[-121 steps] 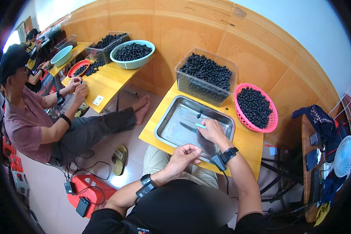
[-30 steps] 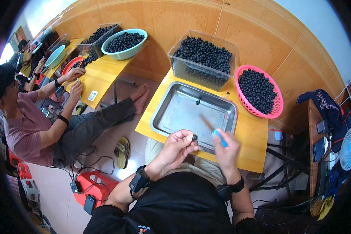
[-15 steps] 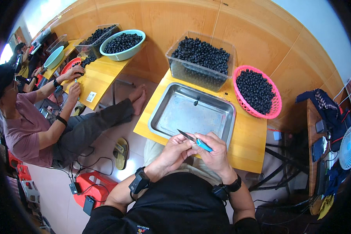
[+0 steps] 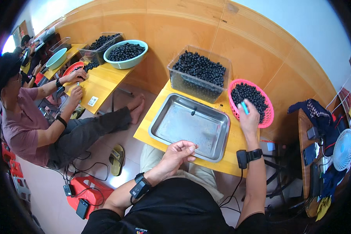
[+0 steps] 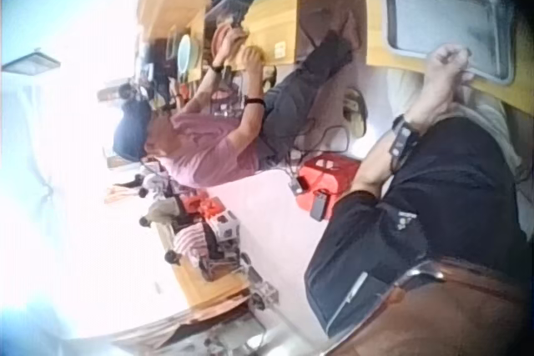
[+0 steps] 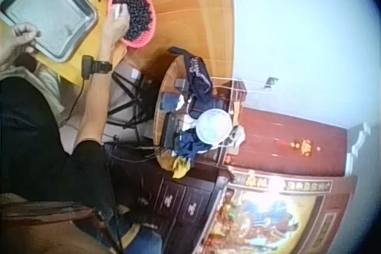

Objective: Sorting and inspecting small black fruits on a metal tray using a knife.

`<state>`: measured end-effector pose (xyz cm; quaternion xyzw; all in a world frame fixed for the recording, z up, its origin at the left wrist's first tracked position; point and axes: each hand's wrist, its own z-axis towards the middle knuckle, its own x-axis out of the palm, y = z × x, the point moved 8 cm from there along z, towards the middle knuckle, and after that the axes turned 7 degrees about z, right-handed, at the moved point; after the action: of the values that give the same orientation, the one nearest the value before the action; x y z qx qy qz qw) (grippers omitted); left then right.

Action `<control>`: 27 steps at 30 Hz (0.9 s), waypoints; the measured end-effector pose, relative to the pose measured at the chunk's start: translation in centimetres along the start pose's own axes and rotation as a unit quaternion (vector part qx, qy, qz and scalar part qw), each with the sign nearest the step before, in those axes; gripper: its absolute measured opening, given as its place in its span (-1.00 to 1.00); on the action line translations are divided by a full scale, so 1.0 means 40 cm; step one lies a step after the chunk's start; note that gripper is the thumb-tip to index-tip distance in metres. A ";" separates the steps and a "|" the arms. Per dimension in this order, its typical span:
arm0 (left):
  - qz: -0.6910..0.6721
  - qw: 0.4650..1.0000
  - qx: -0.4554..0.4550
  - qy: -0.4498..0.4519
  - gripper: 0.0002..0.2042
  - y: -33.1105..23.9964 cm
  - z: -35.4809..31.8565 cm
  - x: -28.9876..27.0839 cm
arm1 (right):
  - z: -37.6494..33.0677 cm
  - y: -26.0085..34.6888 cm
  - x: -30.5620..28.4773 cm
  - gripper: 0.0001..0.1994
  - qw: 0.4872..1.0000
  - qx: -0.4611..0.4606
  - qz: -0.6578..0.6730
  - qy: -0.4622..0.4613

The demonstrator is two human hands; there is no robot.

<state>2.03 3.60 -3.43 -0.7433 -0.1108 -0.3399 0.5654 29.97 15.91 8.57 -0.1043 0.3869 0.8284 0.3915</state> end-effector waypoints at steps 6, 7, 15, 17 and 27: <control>0.068 0.997 0.002 -0.033 -0.84 0.035 0.009 -0.041 | -0.089 0.134 0.302 -0.72 0.953 -0.032 0.013 0.301; 0.081 0.996 0.003 -0.033 -0.84 0.039 0.012 -0.046 | -0.093 0.139 0.331 -0.72 0.954 -0.035 0.015 0.299; 0.088 0.996 0.001 -0.025 -0.82 0.045 0.002 -0.035 | -0.146 0.117 0.510 -0.75 0.926 -0.029 -0.088 0.365; 0.090 0.996 0.002 -0.028 -0.82 0.047 0.003 -0.040 | -0.151 0.125 0.507 -0.76 0.927 -0.031 -0.091 0.361; 0.002 0.998 -0.004 -0.059 -0.83 0.033 0.012 -0.058 | -0.177 0.177 0.398 -0.73 0.917 0.087 0.145 0.360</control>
<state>1.22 4.09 -5.95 -0.7642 -0.1415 -0.2950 0.5558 13.19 17.04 0.14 -0.3041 0.5828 0.7457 0.1083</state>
